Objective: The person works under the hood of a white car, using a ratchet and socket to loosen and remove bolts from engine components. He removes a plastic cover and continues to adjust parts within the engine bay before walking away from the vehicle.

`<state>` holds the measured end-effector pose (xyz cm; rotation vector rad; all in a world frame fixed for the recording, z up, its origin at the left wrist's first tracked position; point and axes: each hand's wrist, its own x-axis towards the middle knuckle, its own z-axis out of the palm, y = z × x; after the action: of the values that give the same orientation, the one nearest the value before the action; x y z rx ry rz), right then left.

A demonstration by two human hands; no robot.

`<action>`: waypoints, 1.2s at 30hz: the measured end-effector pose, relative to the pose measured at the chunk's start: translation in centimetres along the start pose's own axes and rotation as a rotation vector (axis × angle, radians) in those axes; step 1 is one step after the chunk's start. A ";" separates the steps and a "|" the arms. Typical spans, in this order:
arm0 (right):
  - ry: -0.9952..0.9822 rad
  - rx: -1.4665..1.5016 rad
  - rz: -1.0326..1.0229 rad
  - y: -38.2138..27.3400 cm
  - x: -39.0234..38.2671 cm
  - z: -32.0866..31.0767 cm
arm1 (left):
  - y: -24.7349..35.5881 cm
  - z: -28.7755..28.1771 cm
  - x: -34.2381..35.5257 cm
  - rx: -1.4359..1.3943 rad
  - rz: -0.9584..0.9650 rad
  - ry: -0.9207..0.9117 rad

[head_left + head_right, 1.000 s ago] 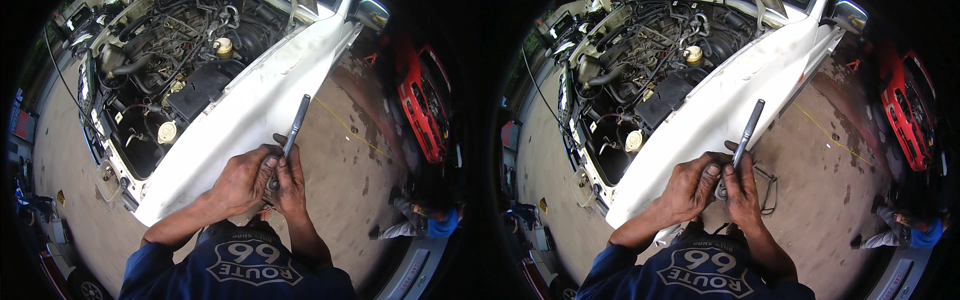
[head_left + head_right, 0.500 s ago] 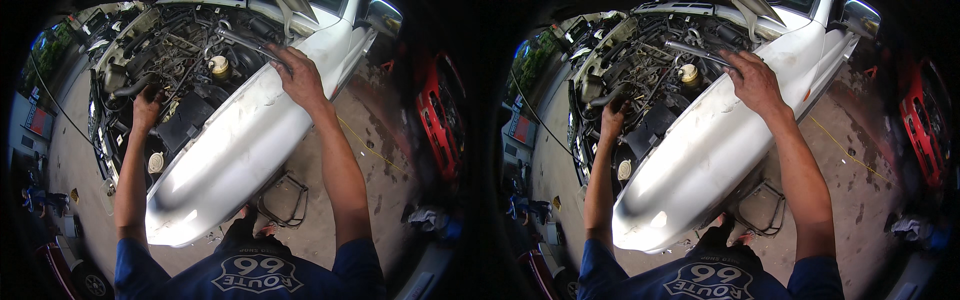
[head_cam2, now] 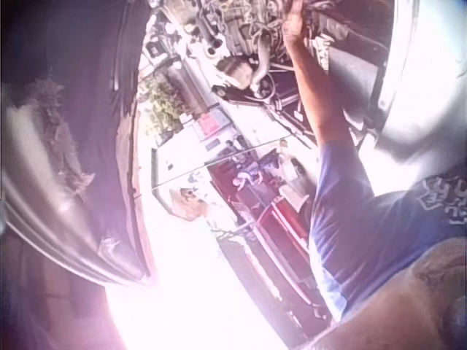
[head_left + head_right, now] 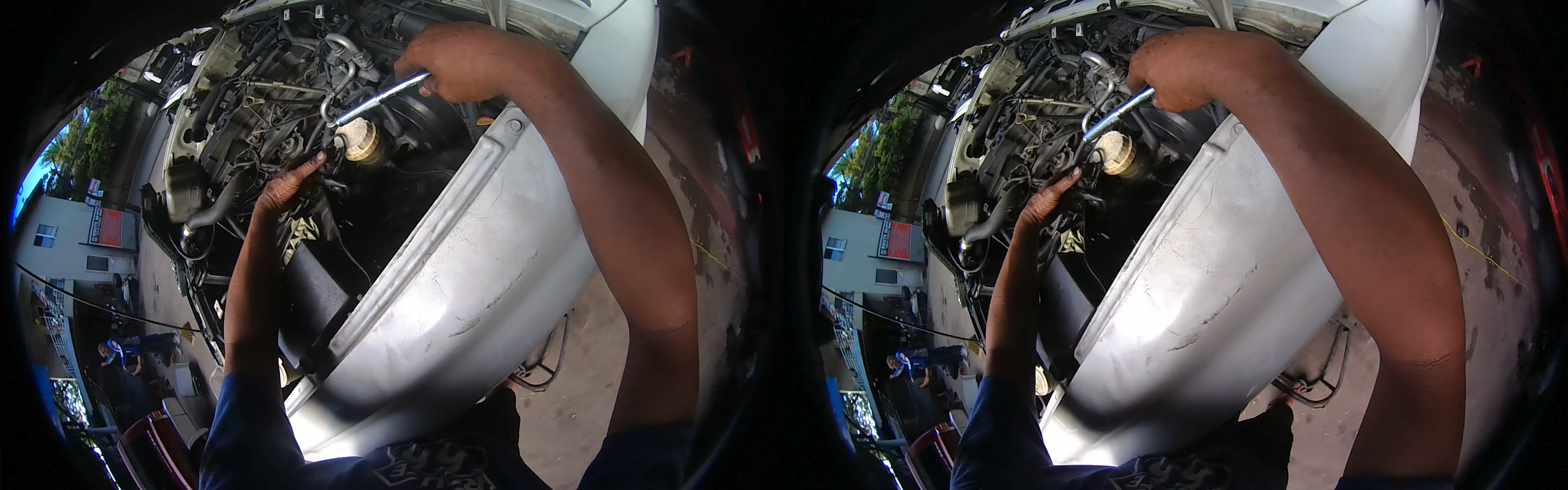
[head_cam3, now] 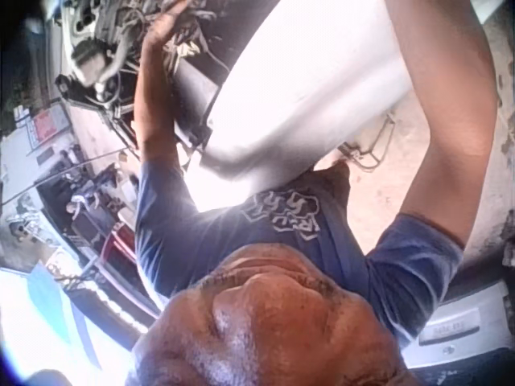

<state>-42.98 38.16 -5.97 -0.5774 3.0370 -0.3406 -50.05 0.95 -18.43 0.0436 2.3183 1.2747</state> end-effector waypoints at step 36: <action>-0.349 0.154 0.126 -12.7 8.5 6.0 | -10.7 -5.1 6.7 -0.111 0.420 -0.097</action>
<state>-45.93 22.25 -8.98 -0.3858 2.6675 -0.4148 -56.00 -7.31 -27.43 0.5687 2.2212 1.5582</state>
